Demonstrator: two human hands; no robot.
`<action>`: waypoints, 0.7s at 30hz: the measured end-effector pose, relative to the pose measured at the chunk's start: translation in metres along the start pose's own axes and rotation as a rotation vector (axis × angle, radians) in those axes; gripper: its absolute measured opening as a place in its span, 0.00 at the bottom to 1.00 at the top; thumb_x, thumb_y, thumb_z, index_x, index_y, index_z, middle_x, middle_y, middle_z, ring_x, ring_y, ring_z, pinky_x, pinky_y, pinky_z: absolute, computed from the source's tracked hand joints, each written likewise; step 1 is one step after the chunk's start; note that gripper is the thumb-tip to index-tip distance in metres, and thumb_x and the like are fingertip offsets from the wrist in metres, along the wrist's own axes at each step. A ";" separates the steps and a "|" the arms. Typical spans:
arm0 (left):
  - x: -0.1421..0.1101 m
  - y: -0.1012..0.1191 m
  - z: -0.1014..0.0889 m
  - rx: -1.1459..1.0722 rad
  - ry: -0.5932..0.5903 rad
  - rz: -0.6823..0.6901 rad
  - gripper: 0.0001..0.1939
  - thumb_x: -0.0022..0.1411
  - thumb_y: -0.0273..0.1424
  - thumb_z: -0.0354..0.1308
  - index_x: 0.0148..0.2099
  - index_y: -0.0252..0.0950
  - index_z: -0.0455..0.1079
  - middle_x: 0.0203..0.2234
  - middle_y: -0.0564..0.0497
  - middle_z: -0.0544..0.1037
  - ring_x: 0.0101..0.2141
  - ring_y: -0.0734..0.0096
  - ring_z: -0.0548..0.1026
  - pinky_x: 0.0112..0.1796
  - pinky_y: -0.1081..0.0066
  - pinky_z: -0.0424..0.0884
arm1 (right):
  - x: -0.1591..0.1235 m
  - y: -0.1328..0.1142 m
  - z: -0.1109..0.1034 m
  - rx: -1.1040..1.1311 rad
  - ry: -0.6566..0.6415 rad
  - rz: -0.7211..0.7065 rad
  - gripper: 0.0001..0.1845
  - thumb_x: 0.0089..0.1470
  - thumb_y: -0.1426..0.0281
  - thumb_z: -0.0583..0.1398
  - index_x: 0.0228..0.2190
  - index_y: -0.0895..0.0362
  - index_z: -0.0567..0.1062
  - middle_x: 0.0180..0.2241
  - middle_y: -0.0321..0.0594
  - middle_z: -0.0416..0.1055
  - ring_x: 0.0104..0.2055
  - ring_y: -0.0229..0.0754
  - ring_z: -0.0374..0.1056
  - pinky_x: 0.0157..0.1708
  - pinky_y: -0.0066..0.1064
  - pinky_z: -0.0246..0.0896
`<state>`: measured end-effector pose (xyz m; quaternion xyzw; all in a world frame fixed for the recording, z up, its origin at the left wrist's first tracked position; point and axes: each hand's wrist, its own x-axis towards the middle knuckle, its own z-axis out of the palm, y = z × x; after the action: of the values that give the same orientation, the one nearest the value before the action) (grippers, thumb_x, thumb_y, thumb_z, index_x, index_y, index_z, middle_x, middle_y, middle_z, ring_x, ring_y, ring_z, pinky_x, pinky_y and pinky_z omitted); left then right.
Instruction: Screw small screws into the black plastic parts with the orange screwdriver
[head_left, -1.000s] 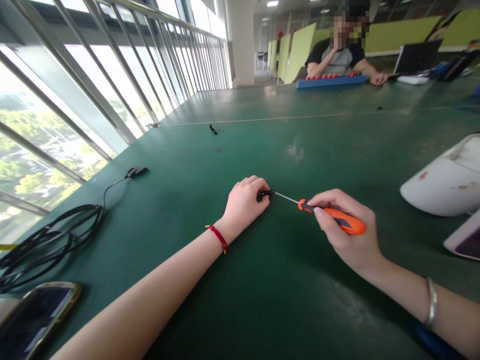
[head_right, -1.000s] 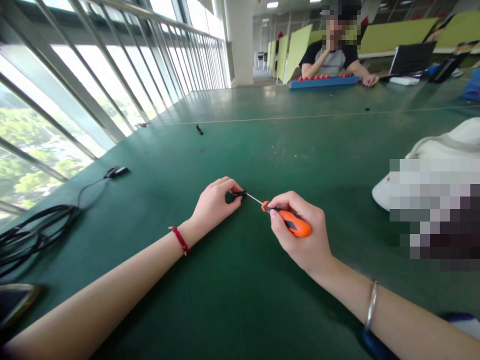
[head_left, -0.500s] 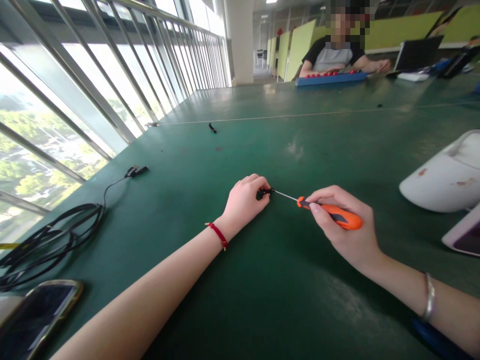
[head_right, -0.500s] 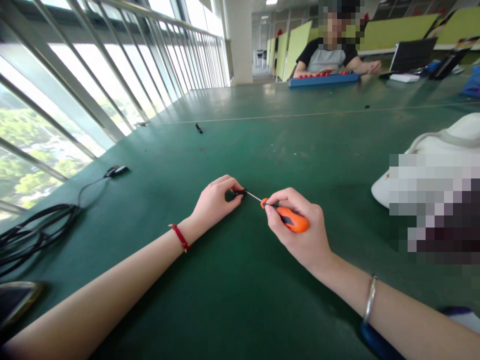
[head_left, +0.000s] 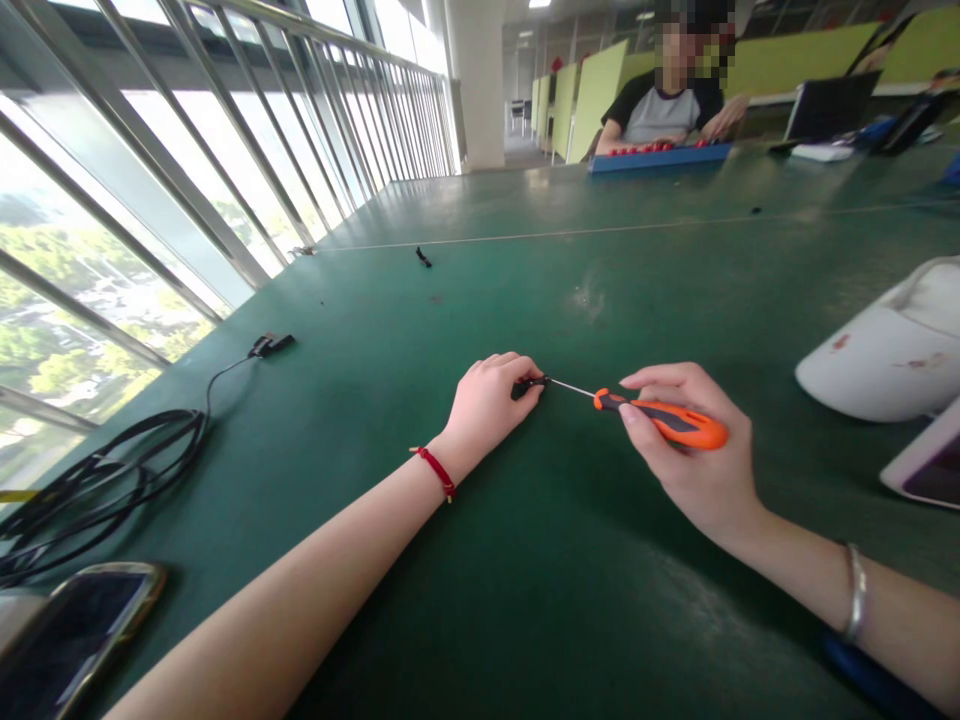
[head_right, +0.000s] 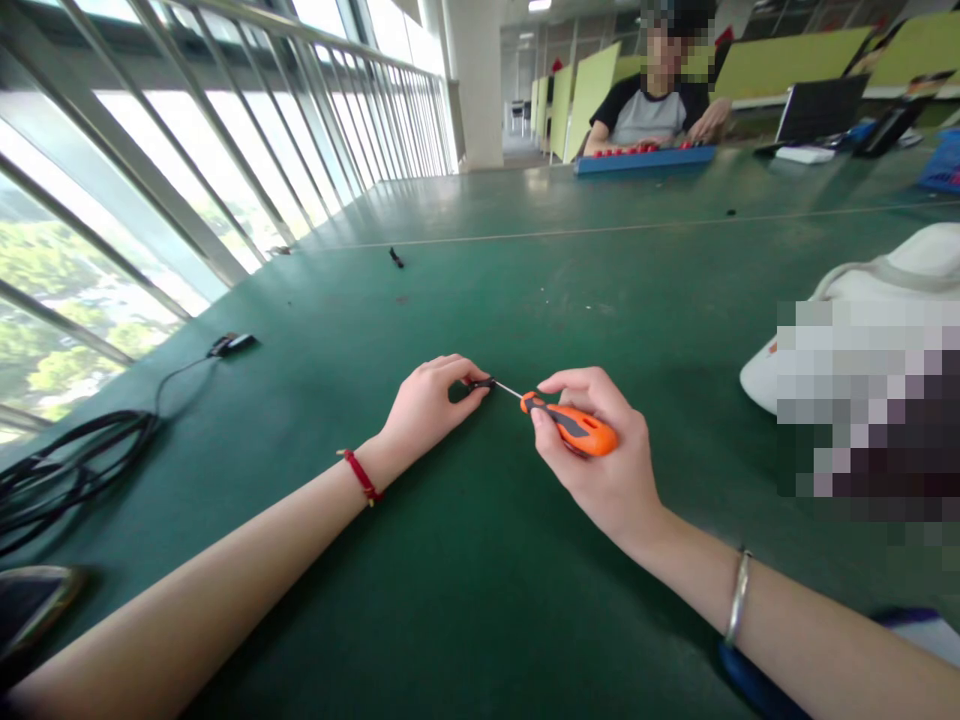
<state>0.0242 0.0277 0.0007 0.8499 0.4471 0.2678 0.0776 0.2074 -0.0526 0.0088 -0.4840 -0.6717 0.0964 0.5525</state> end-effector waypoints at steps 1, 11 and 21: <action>0.000 0.000 0.000 0.000 0.001 -0.001 0.05 0.58 0.28 0.55 0.36 0.38 0.72 0.33 0.52 0.76 0.36 0.68 0.73 0.38 0.68 0.68 | 0.000 0.001 0.001 0.007 0.034 -0.011 0.09 0.48 0.73 0.61 0.34 0.53 0.69 0.30 0.37 0.67 0.28 0.36 0.66 0.27 0.30 0.64; 0.000 -0.002 0.000 -0.069 -0.002 0.026 0.04 0.57 0.27 0.55 0.35 0.37 0.71 0.35 0.52 0.76 0.37 0.68 0.73 0.39 0.68 0.70 | 0.000 0.000 -0.001 0.046 -0.055 0.024 0.05 0.51 0.71 0.59 0.34 0.52 0.69 0.20 0.32 0.63 0.20 0.35 0.61 0.19 0.29 0.57; -0.001 -0.002 0.000 -0.076 0.000 0.031 0.03 0.56 0.27 0.56 0.34 0.37 0.70 0.34 0.52 0.76 0.37 0.69 0.73 0.38 0.69 0.70 | 0.000 -0.003 -0.001 0.053 -0.104 0.001 0.11 0.50 0.72 0.59 0.38 0.52 0.67 0.20 0.31 0.61 0.20 0.35 0.61 0.20 0.29 0.59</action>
<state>0.0222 0.0282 -0.0006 0.8532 0.4234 0.2857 0.1056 0.2067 -0.0545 0.0110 -0.4638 -0.6966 0.1395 0.5293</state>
